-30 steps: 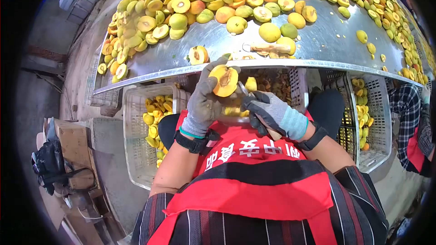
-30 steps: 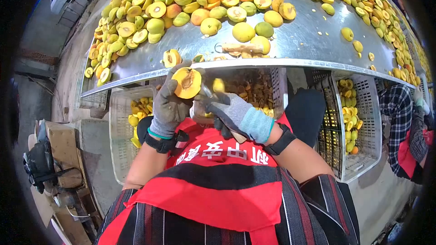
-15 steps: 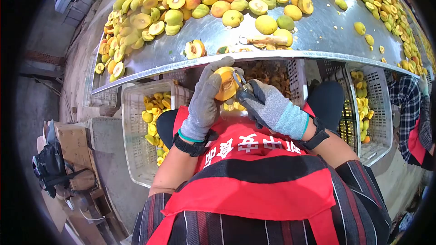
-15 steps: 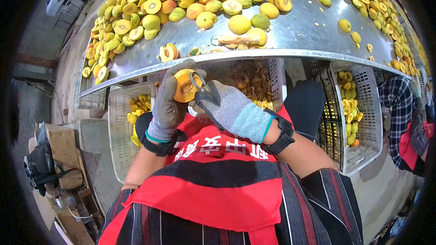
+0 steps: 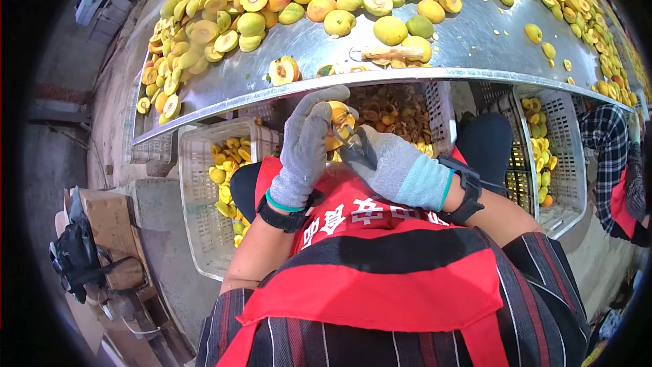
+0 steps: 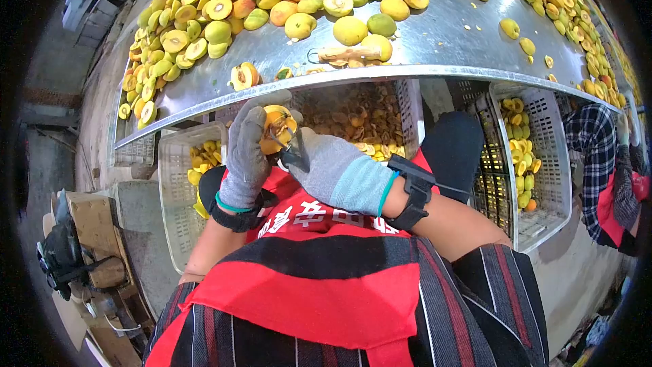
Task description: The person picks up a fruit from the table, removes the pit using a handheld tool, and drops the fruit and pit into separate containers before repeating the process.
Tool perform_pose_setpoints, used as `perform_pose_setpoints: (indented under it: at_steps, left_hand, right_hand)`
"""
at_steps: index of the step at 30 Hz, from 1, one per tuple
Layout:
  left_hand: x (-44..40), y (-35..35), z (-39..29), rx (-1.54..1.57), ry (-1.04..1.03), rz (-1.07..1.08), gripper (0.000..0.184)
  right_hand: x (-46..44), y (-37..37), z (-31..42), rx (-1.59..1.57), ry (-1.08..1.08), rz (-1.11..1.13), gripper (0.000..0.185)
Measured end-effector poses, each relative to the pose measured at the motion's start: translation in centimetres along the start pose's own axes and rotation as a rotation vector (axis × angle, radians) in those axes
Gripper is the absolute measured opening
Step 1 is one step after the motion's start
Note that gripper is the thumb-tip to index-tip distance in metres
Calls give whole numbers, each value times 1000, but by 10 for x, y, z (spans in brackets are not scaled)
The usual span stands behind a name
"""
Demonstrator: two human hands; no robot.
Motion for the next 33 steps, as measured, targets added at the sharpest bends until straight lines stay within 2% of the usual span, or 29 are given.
perform_pose_setpoints:
  at_steps: [2,4,5,7,8,9,10,11,12,14,16,18,21,26,28,29,31,33]
  left_hand:
    - [-1,1,4,28,-26,-23,39]
    - [-1,0,3,56,-54,-49,35]
    - [0,-1,-1,19,-90,-57,36]
    - [1,4,-3,-17,-125,-72,37]
    - [-1,2,0,1,-111,19,39]
    - [-2,-3,2,19,-100,110,40]
    - [-2,-3,1,19,-98,110,40]
    - [-1,-6,0,15,-83,123,42]
    - [0,-8,-1,10,-71,137,44]
    - [0,-7,-1,9,-94,125,45]
    - [0,-7,1,10,-117,111,46]
    - [1,-7,4,88,-137,65,47]
    - [1,-13,1,187,-185,15,45]
    - [-2,-19,7,314,-175,-97,40]
    - [-1,-17,10,250,-148,-157,39]
    - [-3,-17,21,347,-54,-175,39]
    - [-5,-12,37,453,11,-190,40]
    - [-4,-11,44,558,77,-201,41]
  right_hand:
    - [0,3,4,117,33,-59,26]
    - [0,-15,-7,-353,-184,165,25]
    - [-1,-13,-8,-354,-185,164,25]
    - [5,-33,-9,-737,-292,422,24]
    - [6,-30,-12,-736,-292,424,24]
    - [7,-29,-6,-767,-186,493,24]
    - [10,-29,0,-798,-82,558,24]
    - [10,-12,16,-447,325,318,28]
    - [12,-12,19,-449,322,318,28]
    - [20,-42,-7,-1375,-495,521,30]
    - [20,-42,-5,-1424,-537,533,31]
    - [23,-48,5,-1585,-518,720,30]
    - [25,-50,8,-1748,-550,777,31]
    - [21,-50,5,-1853,-521,742,36]
    - [16,-47,-3,-1690,-471,588,37]
    - [17,-48,-3,-1688,-475,592,37]
    - [16,-43,-2,-1554,-331,588,33]
    - [17,-38,-4,-1603,-337,572,34]
Point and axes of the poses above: each hand's wrist, its own x-axis away from the middle knuckle, its own y-axis out of the back of the hand, z = x × y, the point moved 9 cm from there along -x, towards the middle knuckle, and after that the axes turned 2 degrees about -y, right-handed, at the moved point
